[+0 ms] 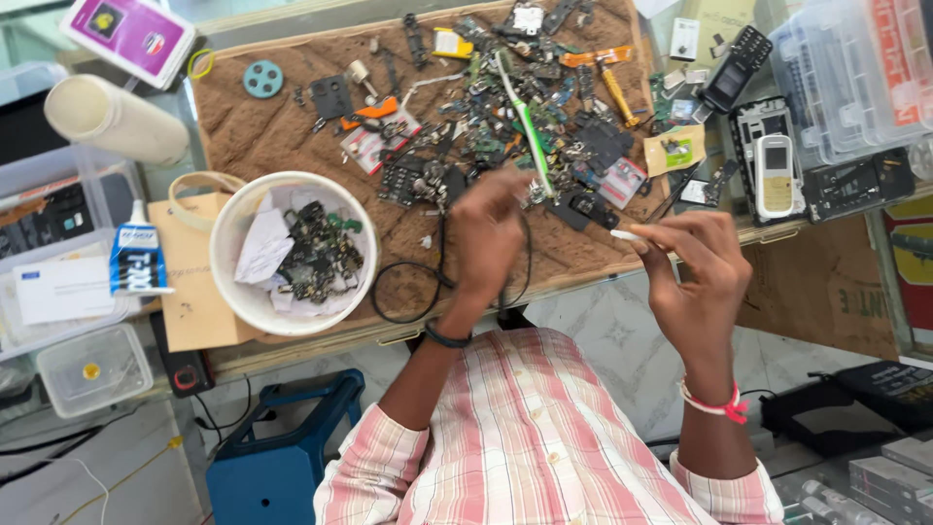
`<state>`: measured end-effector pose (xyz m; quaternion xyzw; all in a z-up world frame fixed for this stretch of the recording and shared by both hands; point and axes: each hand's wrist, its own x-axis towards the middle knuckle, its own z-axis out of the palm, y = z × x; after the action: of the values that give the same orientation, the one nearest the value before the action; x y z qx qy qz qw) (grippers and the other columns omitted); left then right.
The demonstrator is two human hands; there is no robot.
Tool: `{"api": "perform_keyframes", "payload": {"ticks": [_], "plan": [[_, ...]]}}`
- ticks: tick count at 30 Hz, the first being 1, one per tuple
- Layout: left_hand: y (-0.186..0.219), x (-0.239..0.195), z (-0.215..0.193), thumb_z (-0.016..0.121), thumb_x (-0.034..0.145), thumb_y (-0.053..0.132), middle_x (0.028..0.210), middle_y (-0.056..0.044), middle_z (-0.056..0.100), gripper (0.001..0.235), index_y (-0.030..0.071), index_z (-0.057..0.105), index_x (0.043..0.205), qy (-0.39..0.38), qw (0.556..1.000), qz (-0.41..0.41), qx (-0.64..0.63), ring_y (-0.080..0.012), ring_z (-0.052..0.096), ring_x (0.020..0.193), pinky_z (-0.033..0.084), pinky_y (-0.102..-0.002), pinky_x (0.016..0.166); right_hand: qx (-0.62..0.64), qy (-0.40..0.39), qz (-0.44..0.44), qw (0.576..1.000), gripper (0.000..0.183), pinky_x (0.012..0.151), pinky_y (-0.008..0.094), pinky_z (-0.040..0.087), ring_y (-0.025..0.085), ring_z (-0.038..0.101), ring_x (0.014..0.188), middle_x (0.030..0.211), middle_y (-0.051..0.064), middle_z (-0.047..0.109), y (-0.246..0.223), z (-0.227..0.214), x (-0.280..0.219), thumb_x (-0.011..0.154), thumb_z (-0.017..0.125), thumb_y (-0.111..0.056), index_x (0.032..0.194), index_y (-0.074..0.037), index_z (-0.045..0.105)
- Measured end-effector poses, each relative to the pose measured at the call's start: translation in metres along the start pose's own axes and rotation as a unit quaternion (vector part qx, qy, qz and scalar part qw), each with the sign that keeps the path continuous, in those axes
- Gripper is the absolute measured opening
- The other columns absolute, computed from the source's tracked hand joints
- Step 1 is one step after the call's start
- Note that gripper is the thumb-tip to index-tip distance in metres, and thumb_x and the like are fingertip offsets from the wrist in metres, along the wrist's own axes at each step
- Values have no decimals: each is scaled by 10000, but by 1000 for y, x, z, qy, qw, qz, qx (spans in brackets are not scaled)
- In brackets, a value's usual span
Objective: The person applies a small amount of white paste to a black cable connector, then wipes the connector with a green cloth. The person continues to handle the cable and connector while another person works nearby.
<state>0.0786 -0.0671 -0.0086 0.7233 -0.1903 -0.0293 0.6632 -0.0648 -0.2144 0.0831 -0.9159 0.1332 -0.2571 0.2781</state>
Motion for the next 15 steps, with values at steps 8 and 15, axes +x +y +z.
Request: {"api": "perform_keyframes", "payload": {"ticks": [8, 15], "plan": [[37, 3, -40, 563, 1045, 17, 1419, -229, 634, 294, -45, 633, 1324, 58, 884, -118, -450, -374, 588, 1365, 453, -483, 1198, 166, -75, 75, 980, 153, 812, 300, 492, 193, 634, 923, 1008, 95, 682, 61, 37, 10, 928, 764, -40, 1080, -27, 759], [43, -33, -15, 563, 1025, -74, 1469, -265, 565, 355, -65, 584, 1379, 105, 794, -126, -585, -382, 532, 1416, 410, -516, 1256, 325, -194, 120, 918, 164, 771, 236, 532, 95, 647, 902, 1066, 59, 676, 94, 52, 22, 965, 694, -28, 1117, 11, 742]]}}
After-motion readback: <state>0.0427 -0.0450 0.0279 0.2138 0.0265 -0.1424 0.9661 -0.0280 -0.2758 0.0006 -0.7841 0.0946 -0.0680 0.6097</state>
